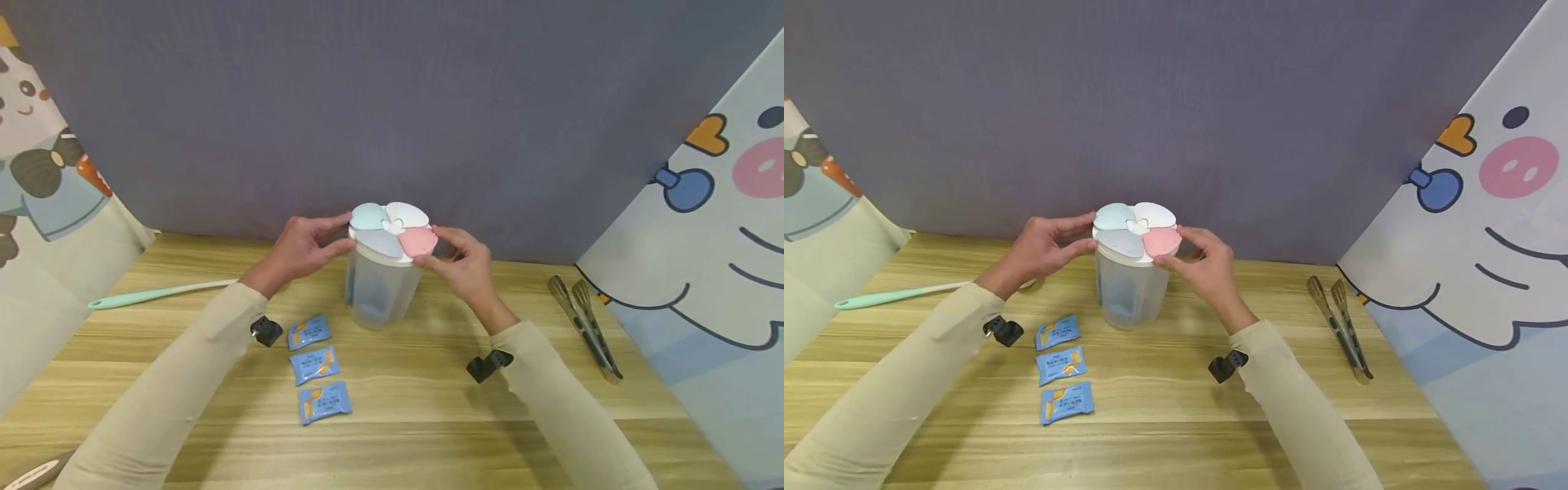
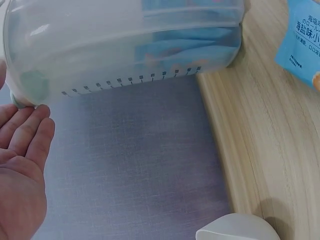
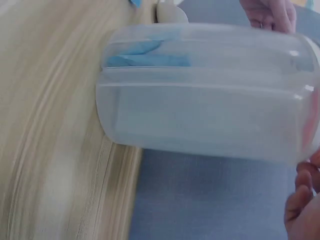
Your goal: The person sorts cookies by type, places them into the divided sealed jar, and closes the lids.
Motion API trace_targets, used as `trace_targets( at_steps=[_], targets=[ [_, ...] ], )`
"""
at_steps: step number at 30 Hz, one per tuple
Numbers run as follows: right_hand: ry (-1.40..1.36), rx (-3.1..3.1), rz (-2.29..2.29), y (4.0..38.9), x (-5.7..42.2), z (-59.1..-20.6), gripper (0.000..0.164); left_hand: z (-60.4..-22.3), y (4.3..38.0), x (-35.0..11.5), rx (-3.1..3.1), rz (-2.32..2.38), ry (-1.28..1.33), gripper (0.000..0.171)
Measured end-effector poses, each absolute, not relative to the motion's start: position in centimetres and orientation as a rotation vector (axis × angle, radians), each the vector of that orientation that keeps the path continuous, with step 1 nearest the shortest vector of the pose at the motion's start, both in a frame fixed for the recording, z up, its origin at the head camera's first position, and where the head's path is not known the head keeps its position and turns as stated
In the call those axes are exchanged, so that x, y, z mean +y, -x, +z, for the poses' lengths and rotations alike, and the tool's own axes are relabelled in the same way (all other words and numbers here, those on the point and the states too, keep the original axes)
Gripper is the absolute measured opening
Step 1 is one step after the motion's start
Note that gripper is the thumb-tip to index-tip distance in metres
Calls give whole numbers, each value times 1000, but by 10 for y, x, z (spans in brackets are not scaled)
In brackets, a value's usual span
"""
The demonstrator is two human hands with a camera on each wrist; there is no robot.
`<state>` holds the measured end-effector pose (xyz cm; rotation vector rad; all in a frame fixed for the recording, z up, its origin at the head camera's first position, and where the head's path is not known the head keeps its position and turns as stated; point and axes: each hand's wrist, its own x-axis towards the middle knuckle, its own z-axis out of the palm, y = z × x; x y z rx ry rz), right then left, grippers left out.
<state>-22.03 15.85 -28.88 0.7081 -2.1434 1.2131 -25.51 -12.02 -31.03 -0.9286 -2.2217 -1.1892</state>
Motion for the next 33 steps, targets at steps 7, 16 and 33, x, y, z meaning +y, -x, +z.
trace_targets(
  at_steps=[7,16,33],
  targets=[
    [-717,-2016,1099,216,152,-298,47,-312,255,-121,-2201,-1216,910,35],
    [-774,-1909,1011,226,154,-319,42,-314,255,-121,-2169,-1190,847,27],
    [-1044,-2278,1427,246,178,-280,88,-308,247,-113,-2157,-1167,842,75]
  ],
)
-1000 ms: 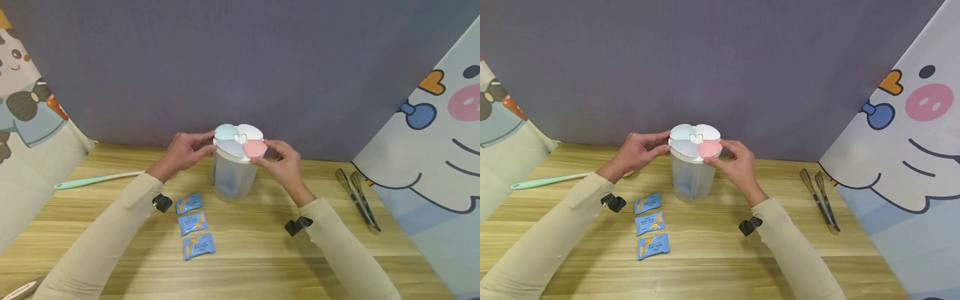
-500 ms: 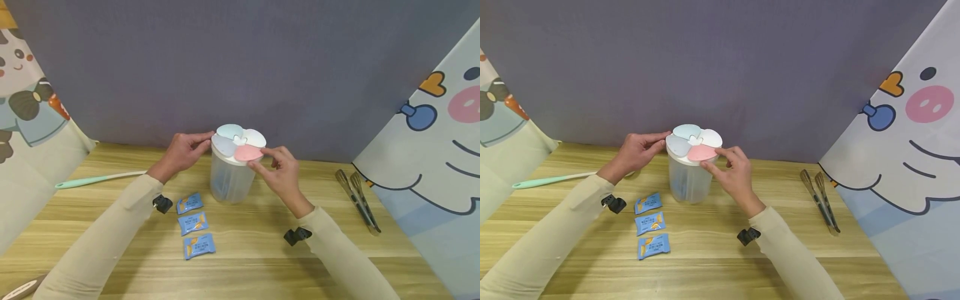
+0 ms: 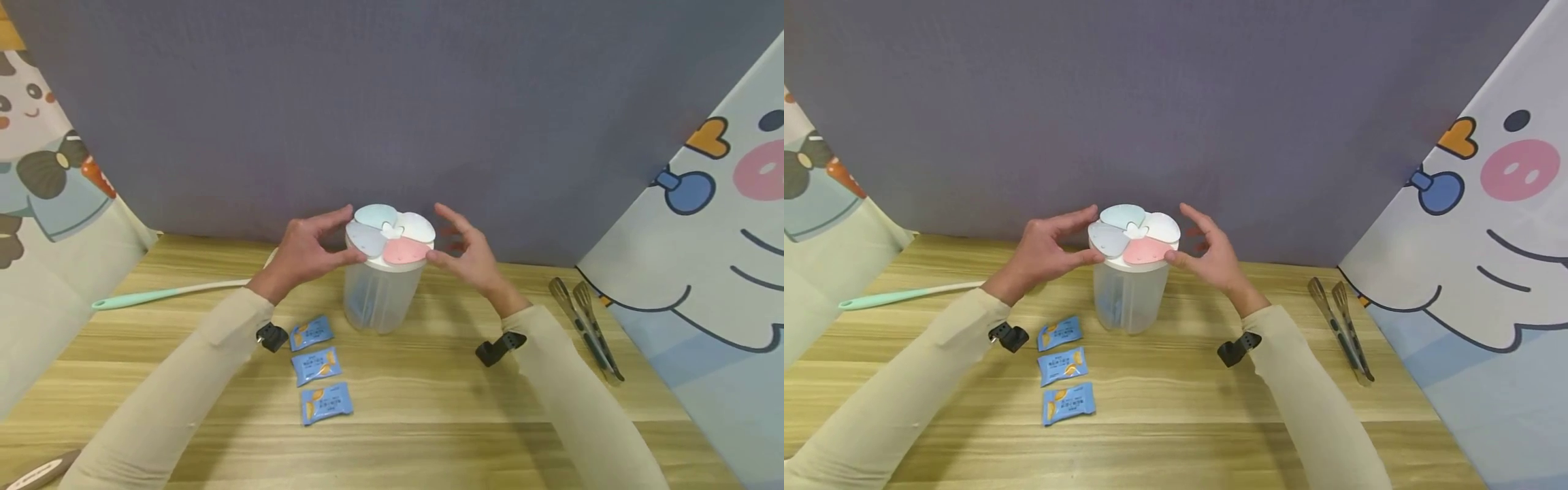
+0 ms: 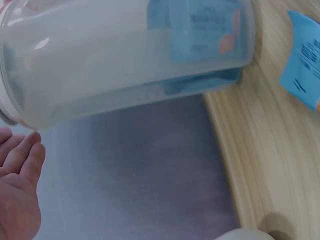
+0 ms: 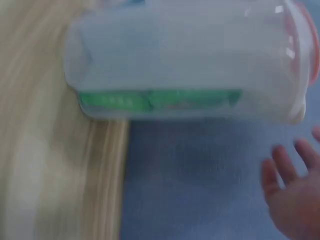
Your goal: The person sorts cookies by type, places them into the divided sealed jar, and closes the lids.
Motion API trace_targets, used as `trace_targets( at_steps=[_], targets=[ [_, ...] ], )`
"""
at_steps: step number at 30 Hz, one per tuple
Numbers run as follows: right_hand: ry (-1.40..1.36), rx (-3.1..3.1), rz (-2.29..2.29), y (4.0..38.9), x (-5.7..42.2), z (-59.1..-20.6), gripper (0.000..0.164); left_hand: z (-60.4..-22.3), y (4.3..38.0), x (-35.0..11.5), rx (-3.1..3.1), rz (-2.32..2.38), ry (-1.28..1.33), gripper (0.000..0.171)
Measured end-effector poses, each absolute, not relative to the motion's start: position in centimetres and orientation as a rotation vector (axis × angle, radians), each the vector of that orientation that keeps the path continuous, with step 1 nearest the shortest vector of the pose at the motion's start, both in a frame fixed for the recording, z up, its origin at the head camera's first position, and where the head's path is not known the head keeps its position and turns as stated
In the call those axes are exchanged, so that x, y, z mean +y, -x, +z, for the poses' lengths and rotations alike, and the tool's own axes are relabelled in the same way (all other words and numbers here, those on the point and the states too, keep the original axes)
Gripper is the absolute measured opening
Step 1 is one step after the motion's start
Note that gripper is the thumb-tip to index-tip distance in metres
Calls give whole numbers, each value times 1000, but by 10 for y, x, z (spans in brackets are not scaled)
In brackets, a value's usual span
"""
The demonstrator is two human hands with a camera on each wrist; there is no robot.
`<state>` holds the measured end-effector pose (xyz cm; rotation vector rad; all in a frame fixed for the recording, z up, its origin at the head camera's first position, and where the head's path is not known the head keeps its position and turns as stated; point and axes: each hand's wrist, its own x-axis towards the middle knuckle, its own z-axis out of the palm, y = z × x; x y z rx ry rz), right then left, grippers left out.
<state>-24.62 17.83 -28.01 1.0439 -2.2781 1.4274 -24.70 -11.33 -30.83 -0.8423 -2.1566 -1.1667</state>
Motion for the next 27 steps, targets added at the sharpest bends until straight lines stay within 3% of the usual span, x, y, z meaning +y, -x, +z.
trace_targets(
  at_steps=[8,17,27],
  targets=[
    [-1146,-2437,1525,278,189,-293,90,-307,251,-106,-2098,-1114,887,80],
    [-970,-2292,1448,243,171,-282,71,-312,257,-117,-2160,-1140,905,65],
    [-749,-2138,1203,244,157,-314,61,-312,256,-127,-2260,-1237,945,55]
  ],
)
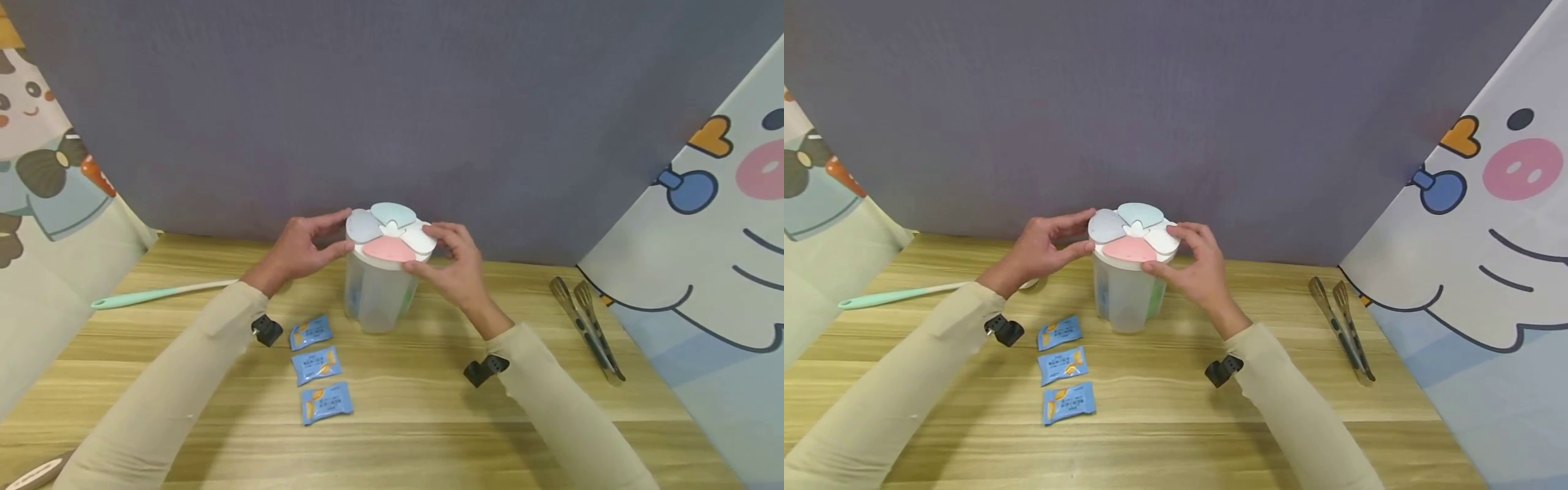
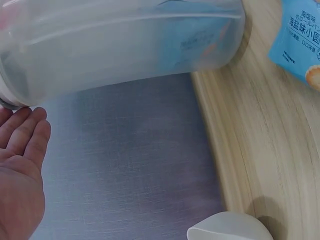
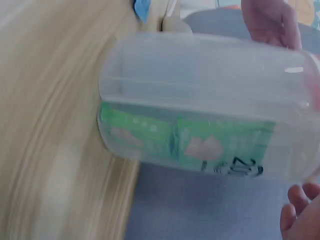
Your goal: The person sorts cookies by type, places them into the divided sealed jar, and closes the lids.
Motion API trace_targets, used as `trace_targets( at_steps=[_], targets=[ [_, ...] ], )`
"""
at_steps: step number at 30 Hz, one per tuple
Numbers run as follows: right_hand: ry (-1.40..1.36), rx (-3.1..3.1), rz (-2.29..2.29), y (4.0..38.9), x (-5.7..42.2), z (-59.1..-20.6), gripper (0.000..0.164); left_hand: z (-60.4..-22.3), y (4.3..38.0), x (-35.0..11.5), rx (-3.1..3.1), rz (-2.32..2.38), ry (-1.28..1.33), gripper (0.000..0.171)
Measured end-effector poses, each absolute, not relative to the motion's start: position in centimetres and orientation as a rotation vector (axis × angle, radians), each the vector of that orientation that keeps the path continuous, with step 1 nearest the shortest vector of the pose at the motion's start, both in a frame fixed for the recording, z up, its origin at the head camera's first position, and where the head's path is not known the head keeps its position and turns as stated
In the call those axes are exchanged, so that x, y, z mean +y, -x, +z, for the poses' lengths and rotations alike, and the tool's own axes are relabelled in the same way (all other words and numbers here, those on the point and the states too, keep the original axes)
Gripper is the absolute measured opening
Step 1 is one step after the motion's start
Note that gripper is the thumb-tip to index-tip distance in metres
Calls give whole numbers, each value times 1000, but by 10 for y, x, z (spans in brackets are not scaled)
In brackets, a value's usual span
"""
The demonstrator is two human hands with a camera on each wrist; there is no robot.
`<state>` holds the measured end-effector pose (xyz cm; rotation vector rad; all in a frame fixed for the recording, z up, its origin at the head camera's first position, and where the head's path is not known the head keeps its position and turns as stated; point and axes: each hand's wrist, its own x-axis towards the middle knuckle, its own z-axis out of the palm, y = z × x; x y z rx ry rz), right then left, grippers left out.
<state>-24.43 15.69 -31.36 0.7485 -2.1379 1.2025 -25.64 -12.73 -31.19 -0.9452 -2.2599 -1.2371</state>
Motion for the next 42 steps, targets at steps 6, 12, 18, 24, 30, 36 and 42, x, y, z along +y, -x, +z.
trace_targets(
  at_steps=[6,12,18,24,30,36,42],
  targets=[
    [-764,-2106,1151,242,154,-317,71,-313,256,-125,-2256,-1285,943,53],
    [-794,-2174,1157,246,160,-315,69,-314,254,-124,-2253,-1243,904,55],
    [-869,-2188,1188,249,166,-314,65,-316,254,-123,-2234,-1236,885,54],
    [-1090,-1994,1177,244,167,-301,53,-316,256,-121,-2177,-1227,894,52],
    [-1265,-1942,1219,229,159,-285,29,-316,261,-118,-2074,-1245,952,48],
    [-1301,-1918,1204,238,161,-294,26,-315,263,-118,-2079,-1218,944,45],
    [-1312,-1878,1220,252,165,-307,15,-315,262,-118,-2084,-1248,936,45]
  ],
)
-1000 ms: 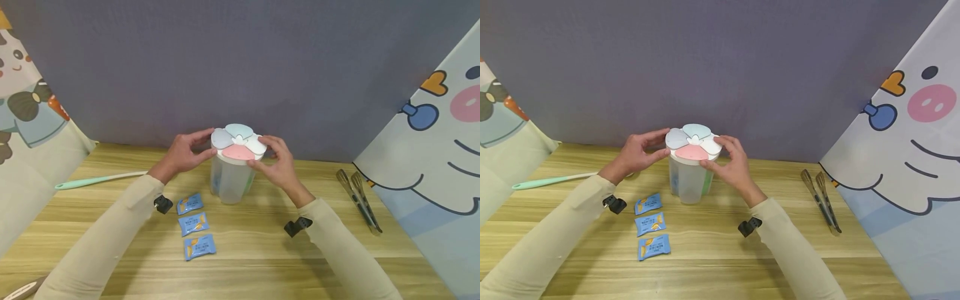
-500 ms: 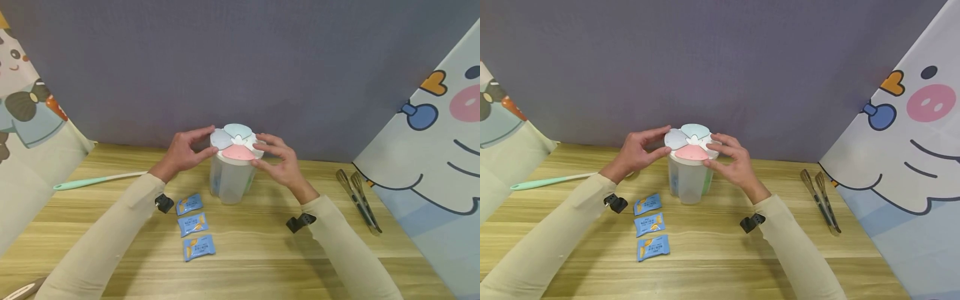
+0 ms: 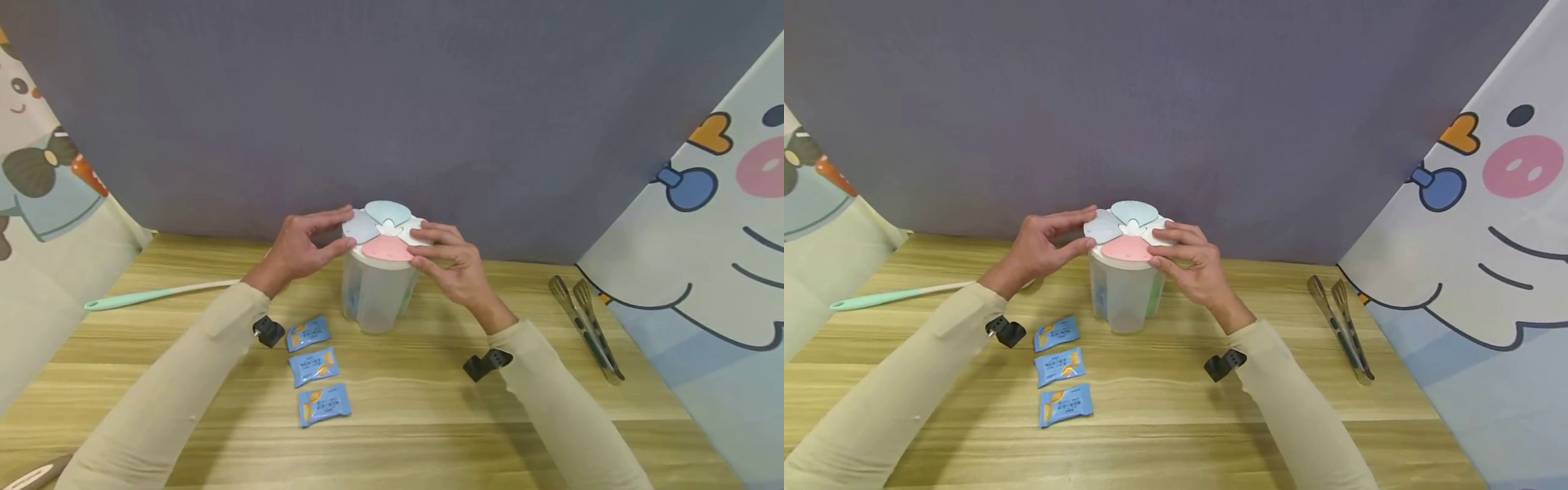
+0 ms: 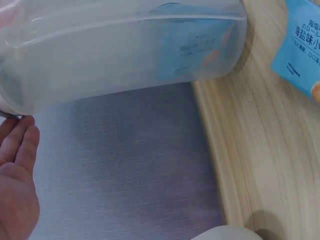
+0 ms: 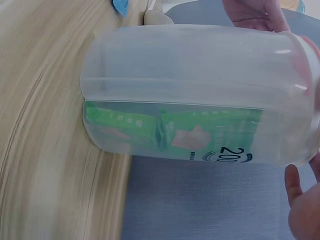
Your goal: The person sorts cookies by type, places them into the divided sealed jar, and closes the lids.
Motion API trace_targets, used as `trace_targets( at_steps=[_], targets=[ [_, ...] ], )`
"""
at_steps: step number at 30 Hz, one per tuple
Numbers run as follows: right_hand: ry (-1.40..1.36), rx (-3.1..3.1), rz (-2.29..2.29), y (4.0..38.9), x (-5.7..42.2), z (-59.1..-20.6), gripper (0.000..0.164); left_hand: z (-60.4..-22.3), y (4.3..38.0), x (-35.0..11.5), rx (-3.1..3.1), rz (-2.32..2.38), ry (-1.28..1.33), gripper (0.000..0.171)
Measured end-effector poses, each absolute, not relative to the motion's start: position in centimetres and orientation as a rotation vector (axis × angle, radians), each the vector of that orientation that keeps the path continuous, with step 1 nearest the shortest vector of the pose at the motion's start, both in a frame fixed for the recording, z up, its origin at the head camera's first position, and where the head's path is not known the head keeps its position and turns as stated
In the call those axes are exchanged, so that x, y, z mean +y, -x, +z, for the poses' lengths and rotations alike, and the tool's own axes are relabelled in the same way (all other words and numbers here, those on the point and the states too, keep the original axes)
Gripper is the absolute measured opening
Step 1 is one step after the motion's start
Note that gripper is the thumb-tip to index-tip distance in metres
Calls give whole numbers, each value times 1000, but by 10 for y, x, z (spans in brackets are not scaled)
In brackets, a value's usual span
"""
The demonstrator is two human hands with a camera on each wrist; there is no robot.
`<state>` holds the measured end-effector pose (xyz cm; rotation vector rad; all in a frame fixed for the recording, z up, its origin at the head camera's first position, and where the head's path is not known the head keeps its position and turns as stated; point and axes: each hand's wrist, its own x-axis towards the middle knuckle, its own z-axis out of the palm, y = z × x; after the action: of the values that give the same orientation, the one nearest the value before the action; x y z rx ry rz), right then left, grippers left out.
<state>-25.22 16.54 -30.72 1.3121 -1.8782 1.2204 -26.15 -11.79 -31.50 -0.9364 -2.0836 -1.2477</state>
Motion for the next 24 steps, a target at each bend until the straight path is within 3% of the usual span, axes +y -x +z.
trace_targets(
  at_steps=[14,24],
  targets=[
    [-1289,-1821,1216,235,154,-293,31,-317,261,-117,-2029,-1252,947,41],
    [-1249,-1805,1214,236,151,-291,33,-292,232,-109,-2030,-1248,956,38]
  ],
)
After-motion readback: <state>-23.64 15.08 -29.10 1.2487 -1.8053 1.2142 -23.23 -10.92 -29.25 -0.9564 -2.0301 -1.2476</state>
